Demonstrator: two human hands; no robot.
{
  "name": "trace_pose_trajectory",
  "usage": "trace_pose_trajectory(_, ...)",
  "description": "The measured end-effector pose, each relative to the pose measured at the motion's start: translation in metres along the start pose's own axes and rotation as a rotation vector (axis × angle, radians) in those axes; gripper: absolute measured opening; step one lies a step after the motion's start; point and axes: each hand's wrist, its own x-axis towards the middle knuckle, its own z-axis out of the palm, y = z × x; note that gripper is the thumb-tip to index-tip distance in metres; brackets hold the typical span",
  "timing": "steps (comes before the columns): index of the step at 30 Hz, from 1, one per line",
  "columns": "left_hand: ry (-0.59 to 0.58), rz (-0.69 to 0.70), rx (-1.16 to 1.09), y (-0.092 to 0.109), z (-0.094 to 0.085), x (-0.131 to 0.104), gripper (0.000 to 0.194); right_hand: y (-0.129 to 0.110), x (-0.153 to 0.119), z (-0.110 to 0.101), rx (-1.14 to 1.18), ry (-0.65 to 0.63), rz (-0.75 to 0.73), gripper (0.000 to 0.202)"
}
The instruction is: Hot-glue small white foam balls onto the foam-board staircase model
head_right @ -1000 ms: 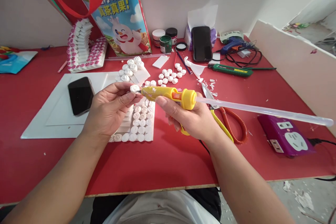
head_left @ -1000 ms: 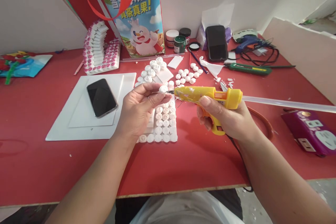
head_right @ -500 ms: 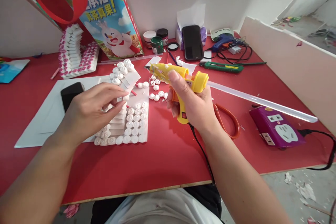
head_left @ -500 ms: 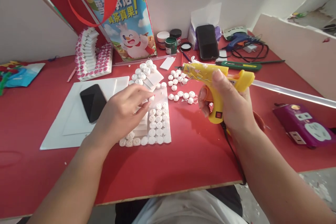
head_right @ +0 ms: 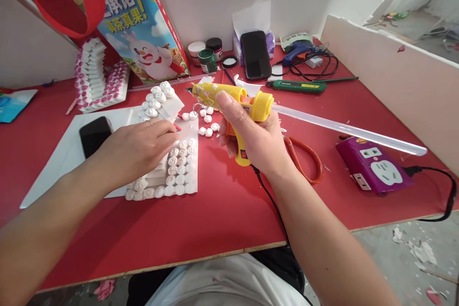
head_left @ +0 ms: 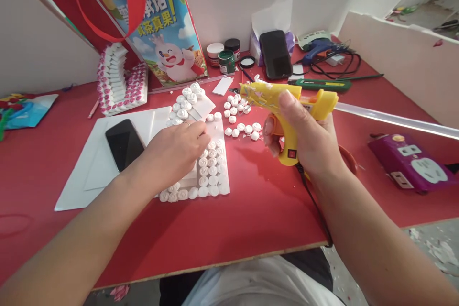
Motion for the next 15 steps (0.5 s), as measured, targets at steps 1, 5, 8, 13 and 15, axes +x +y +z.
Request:
trace_pose_trajectory(1,-0.056,0.01,0.097,0.002,-0.001,0.003,0.03,0.0,0.0,-0.001,0.007,-0.005,-0.008,0.033)
trace_pose_trajectory(5,-0.189,0.023,0.3,0.01,-0.004,0.013,0.035,-0.002,-0.001,-0.002,-0.004,-0.016,-0.022,0.039)
trace_pose_trajectory(8,-0.209,0.028,0.318,0.014,-0.004,0.019,0.037,-0.004,-0.001,-0.002,-0.07,-0.024,-0.008,0.043)
trace_pose_trajectory(13,-0.227,0.008,0.291,0.01,-0.004,0.021,0.037,-0.005,-0.002,-0.002,-0.078,-0.027,-0.009,0.044)
trace_pose_trajectory(15,-0.211,0.014,0.231,0.005,-0.003,0.021,0.035,-0.006,-0.003,-0.001,-0.045,-0.029,-0.019,0.045)
